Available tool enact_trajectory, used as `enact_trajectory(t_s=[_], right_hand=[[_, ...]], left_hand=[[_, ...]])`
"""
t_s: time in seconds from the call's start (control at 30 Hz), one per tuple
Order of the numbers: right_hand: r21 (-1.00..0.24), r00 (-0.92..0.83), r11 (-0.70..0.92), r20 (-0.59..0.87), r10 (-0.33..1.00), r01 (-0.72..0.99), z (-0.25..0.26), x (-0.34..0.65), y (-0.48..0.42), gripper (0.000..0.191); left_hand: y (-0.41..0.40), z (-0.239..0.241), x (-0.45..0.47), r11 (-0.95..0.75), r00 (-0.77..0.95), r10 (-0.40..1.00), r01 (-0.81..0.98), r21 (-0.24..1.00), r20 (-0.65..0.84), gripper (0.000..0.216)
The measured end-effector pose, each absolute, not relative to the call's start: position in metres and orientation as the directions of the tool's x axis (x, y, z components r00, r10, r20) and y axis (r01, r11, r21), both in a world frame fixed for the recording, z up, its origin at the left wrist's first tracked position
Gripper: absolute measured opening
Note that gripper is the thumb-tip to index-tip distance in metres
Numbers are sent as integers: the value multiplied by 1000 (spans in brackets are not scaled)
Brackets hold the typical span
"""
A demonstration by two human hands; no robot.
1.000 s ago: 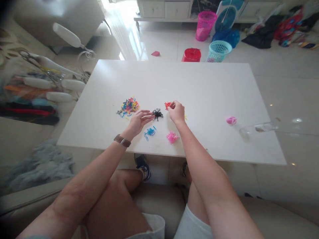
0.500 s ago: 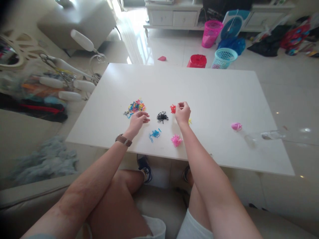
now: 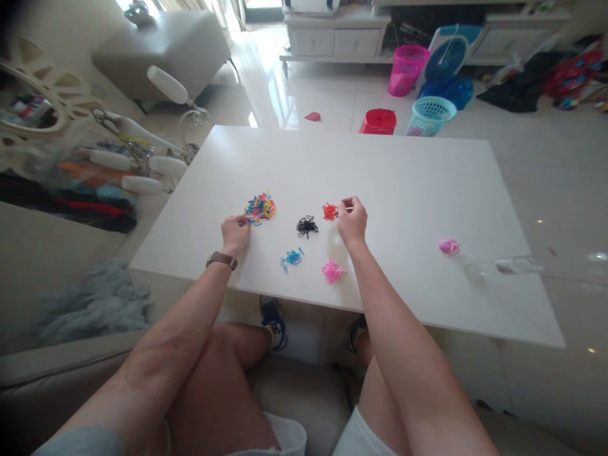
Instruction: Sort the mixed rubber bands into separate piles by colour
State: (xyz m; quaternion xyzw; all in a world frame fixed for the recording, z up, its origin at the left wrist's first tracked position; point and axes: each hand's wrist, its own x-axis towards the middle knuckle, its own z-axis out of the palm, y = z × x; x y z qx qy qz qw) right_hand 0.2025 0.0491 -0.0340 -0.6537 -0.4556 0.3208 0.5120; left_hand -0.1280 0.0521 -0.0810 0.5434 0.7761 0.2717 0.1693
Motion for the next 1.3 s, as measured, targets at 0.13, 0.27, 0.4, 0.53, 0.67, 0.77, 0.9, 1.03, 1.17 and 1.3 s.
enact_trajectory(t_s=[0.13, 0.27, 0.4, 0.53, 0.67, 0.77, 0.9, 1.03, 1.17, 1.3], right_hand=[[-963, 368, -67, 35, 929, 261, -33, 205, 48, 9], [-958, 348, -67, 36, 937, 281, -34, 207, 48, 10], [-951, 338, -67, 40, 940, 301, -31, 206, 46, 11], [-961, 295, -77, 5, 955, 266, -28, 197, 44, 10], [-969, 132, -85, -55, 990, 232, -30, 180, 39, 9], [-978, -37, -53, -62, 997, 202, -31, 166, 33, 20], [-994, -204, -38, -60, 977, 107, -28, 153, 26, 25], [-996, -195, -39, -54, 979, 81, -27, 149, 26, 16], [-995, -167, -92, -96, 981, 37, -29, 148, 29, 17], [-989, -55, -150, -151, 987, 16, -29, 149, 32, 13]], left_hand=[[53, -82, -131, 280, -368, 930, 739, 612, 19, 12], [54, -74, -132, 333, -413, 910, 696, 636, -25, 9], [57, -62, -128, 338, -440, 898, 664, 667, -17, 8], [59, -53, -111, 213, -351, 936, 545, 811, -10, 10], [52, -44, -79, 120, -148, 986, 258, 959, -83, 15], [41, -35, -54, 76, 53, 995, 146, 986, -84, 22], [30, -26, -36, 95, 174, 978, 104, 990, -112, 27], [26, -24, -34, 99, 223, 967, 115, 989, -122, 28], [26, -26, -38, 88, 234, 966, 97, 991, -109, 30], [29, -31, -42, 85, 220, 970, 105, 991, -106, 29]])
